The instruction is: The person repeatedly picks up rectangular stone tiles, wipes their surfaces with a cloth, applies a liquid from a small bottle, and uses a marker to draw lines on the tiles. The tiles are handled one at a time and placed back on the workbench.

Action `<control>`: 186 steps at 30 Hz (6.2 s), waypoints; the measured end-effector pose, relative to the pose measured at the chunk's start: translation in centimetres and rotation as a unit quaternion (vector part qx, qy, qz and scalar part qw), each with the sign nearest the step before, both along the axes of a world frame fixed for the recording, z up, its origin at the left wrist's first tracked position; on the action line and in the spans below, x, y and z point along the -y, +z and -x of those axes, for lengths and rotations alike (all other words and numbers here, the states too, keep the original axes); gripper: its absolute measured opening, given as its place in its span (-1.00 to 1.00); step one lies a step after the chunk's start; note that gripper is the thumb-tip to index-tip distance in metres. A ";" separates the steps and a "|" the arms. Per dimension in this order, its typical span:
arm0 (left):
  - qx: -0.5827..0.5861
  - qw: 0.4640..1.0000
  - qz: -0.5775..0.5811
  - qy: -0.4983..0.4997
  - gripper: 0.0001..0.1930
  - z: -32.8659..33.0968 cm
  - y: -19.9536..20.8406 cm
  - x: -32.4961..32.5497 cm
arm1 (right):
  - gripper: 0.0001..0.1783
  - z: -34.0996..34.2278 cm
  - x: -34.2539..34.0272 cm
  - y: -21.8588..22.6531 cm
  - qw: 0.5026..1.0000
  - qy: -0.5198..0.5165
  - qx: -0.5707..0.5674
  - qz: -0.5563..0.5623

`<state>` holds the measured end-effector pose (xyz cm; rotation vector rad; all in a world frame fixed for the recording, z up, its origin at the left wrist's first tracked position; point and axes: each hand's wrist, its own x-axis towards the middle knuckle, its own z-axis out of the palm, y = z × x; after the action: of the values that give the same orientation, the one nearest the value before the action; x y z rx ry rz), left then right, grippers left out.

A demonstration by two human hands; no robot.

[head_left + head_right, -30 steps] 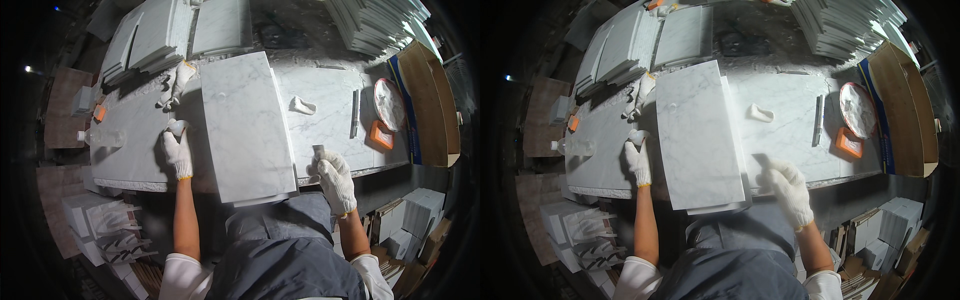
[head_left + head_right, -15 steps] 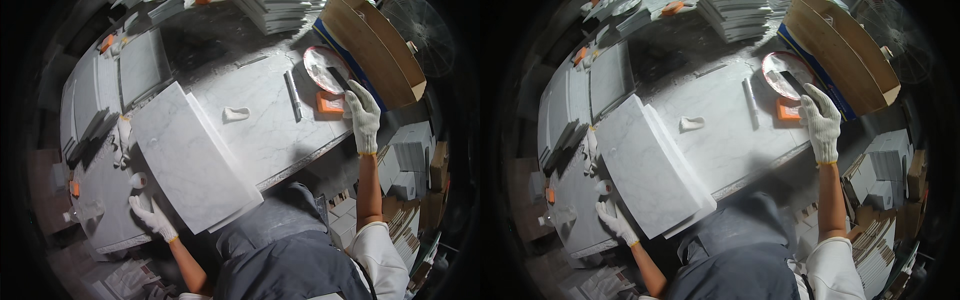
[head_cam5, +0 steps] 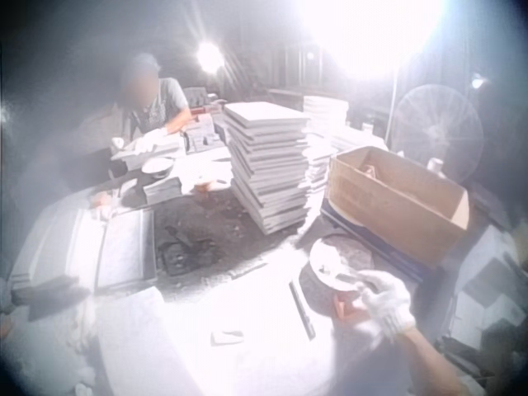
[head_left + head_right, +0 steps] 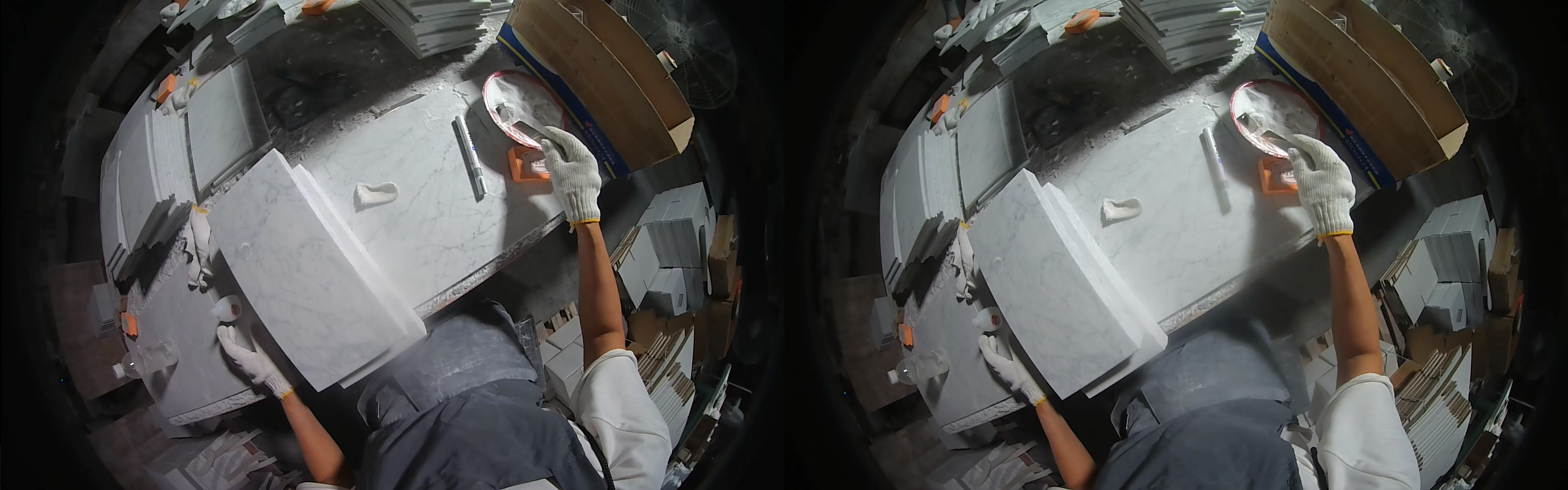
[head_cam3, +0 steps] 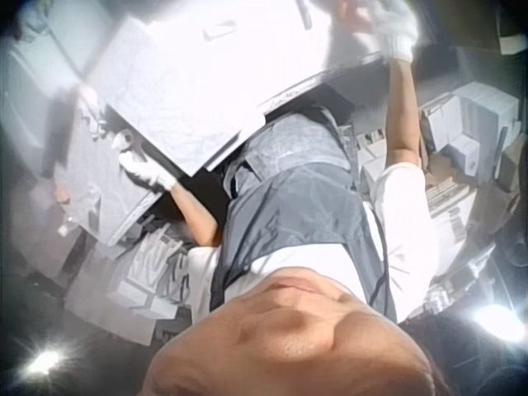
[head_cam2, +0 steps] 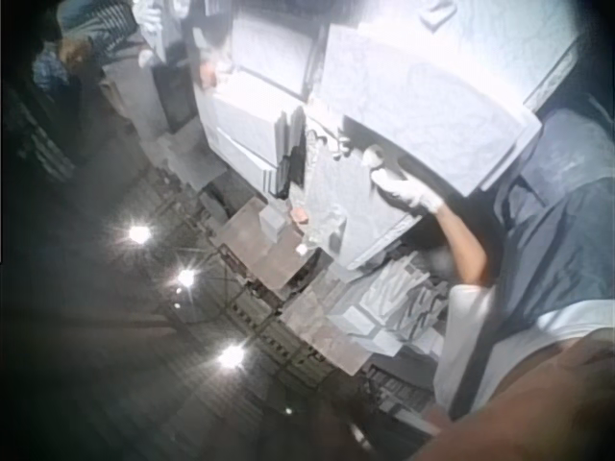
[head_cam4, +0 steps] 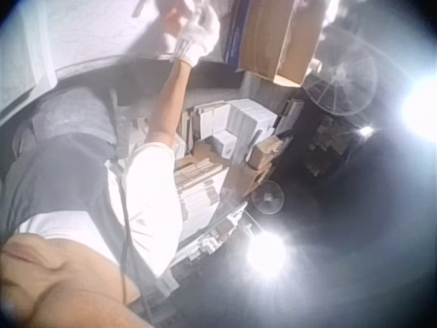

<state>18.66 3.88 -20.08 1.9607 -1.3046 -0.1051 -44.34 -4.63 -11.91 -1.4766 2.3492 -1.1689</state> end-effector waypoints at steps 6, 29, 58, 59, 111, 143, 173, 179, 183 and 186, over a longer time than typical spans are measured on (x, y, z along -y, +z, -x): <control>-0.013 1.000 0.018 -0.006 -0.28 0.2 -0.1 0.2 | -0.76 0.5 0.0 0.4 0.985 -0.005 -0.172 0.035; 0.028 0.996 0.074 0.029 -0.35 1.5 0.1 0.1 | -0.60 -5.2 -2.2 3.2 0.971 0.142 -0.080 0.172; 0.129 0.932 0.046 -0.336 -0.38 20.8 18.7 0.7 | -0.55 -24.9 -6.0 8.5 0.727 0.312 0.602 -0.112; 0.129 0.930 0.052 -0.341 -0.40 20.8 18.5 0.4 | -0.53 -24.8 -6.0 8.5 0.706 0.331 0.613 -0.130; -0.064 0.898 0.006 -0.434 -0.55 16.5 14.1 2.1 | -0.67 -32.6 8.4 1.4 0.907 0.213 0.342 0.126; -0.021 0.909 0.013 -0.417 -0.58 17.0 14.5 2.1 | -0.66 -32.7 9.1 0.8 0.935 0.205 0.249 0.150; 0.360 0.856 -0.051 -0.367 -0.65 16.4 15.4 17.7 | -0.51 -19.1 -5.9 -2.6 0.854 0.152 0.486 0.104; 0.371 0.851 -0.002 -0.371 -0.74 16.9 16.6 17.7 | -0.55 -18.3 -6.1 -3.0 0.859 0.177 0.472 0.092; 0.283 0.881 -0.001 -0.381 -0.69 16.1 18.4 17.1 | -0.53 -18.0 -6.0 -3.0 0.860 0.188 0.461 0.111; 0.195 0.900 -0.018 -0.391 -0.61 14.4 19.9 15.8 | -0.55 -17.9 -6.4 -2.2 0.842 0.186 0.495 0.111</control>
<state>4.25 -11.93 -0.15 1.4058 -2.3139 -0.1271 -26.43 1.77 -14.15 -0.9166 1.2050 -1.5838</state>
